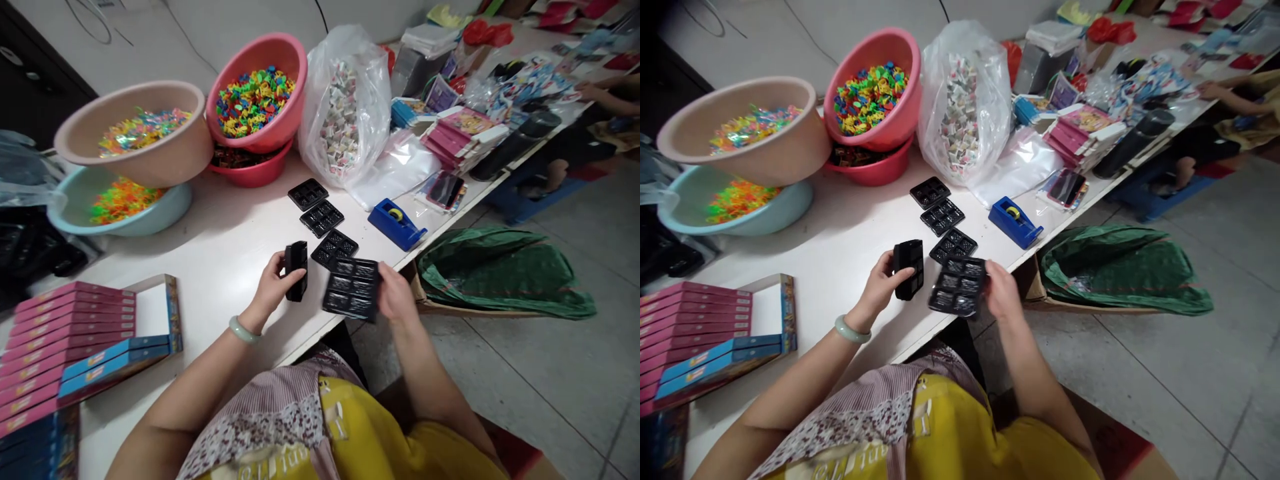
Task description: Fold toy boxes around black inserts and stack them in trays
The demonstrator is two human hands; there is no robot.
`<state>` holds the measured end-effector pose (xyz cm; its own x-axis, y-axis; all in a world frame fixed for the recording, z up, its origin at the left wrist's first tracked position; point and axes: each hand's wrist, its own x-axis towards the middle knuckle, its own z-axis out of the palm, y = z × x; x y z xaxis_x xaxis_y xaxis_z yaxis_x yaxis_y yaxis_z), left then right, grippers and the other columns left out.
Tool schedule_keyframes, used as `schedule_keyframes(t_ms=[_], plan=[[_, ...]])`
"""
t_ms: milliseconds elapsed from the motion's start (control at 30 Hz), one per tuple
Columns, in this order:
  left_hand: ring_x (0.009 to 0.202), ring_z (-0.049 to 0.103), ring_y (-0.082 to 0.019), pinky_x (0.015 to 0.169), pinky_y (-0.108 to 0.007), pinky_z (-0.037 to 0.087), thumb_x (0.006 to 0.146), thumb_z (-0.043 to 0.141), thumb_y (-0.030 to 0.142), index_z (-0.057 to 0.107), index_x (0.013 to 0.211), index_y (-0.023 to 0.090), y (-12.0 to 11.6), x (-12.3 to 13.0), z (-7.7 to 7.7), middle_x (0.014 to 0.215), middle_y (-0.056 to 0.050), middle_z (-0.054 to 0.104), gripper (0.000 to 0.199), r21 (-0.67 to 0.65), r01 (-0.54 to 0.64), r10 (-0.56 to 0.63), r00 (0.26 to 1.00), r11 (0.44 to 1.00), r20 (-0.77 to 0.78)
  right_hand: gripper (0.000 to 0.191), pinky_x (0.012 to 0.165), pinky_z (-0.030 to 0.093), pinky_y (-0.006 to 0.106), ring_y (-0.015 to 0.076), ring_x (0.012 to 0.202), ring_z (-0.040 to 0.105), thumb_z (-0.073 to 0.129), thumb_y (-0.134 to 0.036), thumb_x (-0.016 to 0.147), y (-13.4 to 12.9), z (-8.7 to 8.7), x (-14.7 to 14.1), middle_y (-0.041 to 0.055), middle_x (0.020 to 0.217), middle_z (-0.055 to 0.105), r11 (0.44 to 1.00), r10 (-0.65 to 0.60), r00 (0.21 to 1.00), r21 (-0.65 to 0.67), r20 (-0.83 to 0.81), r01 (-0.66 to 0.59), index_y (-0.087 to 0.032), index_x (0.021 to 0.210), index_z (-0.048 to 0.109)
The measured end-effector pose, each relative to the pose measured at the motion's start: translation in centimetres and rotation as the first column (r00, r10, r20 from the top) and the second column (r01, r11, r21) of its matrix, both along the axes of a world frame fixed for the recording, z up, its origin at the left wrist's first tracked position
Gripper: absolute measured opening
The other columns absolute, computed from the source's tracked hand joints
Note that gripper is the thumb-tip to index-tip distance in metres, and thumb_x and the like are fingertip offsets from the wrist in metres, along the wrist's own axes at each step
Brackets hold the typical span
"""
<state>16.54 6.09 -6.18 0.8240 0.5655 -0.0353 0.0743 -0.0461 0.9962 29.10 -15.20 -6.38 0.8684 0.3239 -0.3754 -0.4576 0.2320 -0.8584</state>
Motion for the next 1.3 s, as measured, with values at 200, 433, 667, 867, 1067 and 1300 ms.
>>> schedule_keyframes(t_ms=[200,433,667,867,1067,1300], plan=[[0.087,0.059,-0.018,0.076,-0.031,0.052,0.07,0.076,0.046,0.058,0.101,0.02,-0.7,3.2,-1.6,0.097,-0.004,0.063,0.045,-0.141,-0.029,0.027,1.0,0.99,-0.015,0.047,0.045,0.051,0.021,0.0098,0.048,0.056,0.087,-0.052,0.052,-4.7,-2.3,3.2,-0.0048,0.05,0.057,0.972,0.033,0.999,-0.231,0.01,-0.03,-0.02,0.064,0.055],[0.101,0.058,-0.019,0.09,-0.034,0.051,0.067,0.078,0.047,0.054,0.108,0.022,0.7,8.0,-2.4,0.106,-0.005,0.061,0.054,-0.125,-0.109,0.132,0.973,0.986,0.19,0.026,0.049,0.054,0.024,0.0127,0.055,0.064,0.08,-0.028,0.064,0.5,-3.6,7.2,-0.0033,0.059,0.06,0.953,0.097,0.994,-0.291,0.05,-0.078,-0.02,0.07,0.056],[0.104,0.06,-0.021,0.085,-0.034,0.054,0.075,0.075,0.051,0.054,0.116,0.025,0.9,4.4,-1.1,0.116,-0.006,0.06,0.053,0.12,0.069,-0.086,0.985,0.99,0.146,0.02,0.056,0.049,0.025,0.0113,0.059,0.057,0.077,-0.028,0.067,1.6,-1.2,4.9,-0.0007,0.074,0.065,0.934,0.243,0.938,-0.322,0.249,-0.157,-0.022,0.085,0.071],[0.117,0.056,-0.025,0.088,-0.038,0.055,0.079,0.075,0.045,0.058,0.115,0.024,-2.7,2.5,-0.4,0.123,-0.011,0.056,0.045,0.404,0.232,-0.294,0.95,0.885,0.1,0.019,0.055,0.044,0.025,0.0113,0.06,0.053,0.076,-0.037,0.07,4.7,1.6,-2.3,-0.002,0.069,0.059,0.974,0.219,0.894,-0.134,0.39,-0.18,-0.023,0.066,0.064],[0.098,0.061,-0.019,0.076,-0.03,0.054,0.075,0.076,0.043,0.059,0.107,0.023,-2.4,2.2,0.1,0.112,-0.006,0.061,0.041,0.16,0.189,-0.204,0.976,0.969,0.08,0.049,0.041,0.037,0.019,0.0052,0.043,0.04,0.087,-0.052,0.053,2.0,0.6,-1.9,-0.0104,0.051,0.045,0.997,0.051,0.999,0.057,-0.016,-0.05,-0.022,0.065,0.051],[0.088,0.059,-0.017,0.079,-0.029,0.051,0.067,0.08,0.039,0.059,0.101,0.02,-0.3,3.3,-1.3,0.094,-0.001,0.063,0.044,-0.121,-0.055,0.062,0.997,0.991,0.048,0.058,0.047,0.049,0.019,0.0056,0.049,0.047,0.092,-0.055,0.039,-5.8,-2.0,4.0,-0.0086,0.051,0.048,0.972,-0.218,0.976,-0.085,0.006,0.218,-0.02,0.06,0.05]])
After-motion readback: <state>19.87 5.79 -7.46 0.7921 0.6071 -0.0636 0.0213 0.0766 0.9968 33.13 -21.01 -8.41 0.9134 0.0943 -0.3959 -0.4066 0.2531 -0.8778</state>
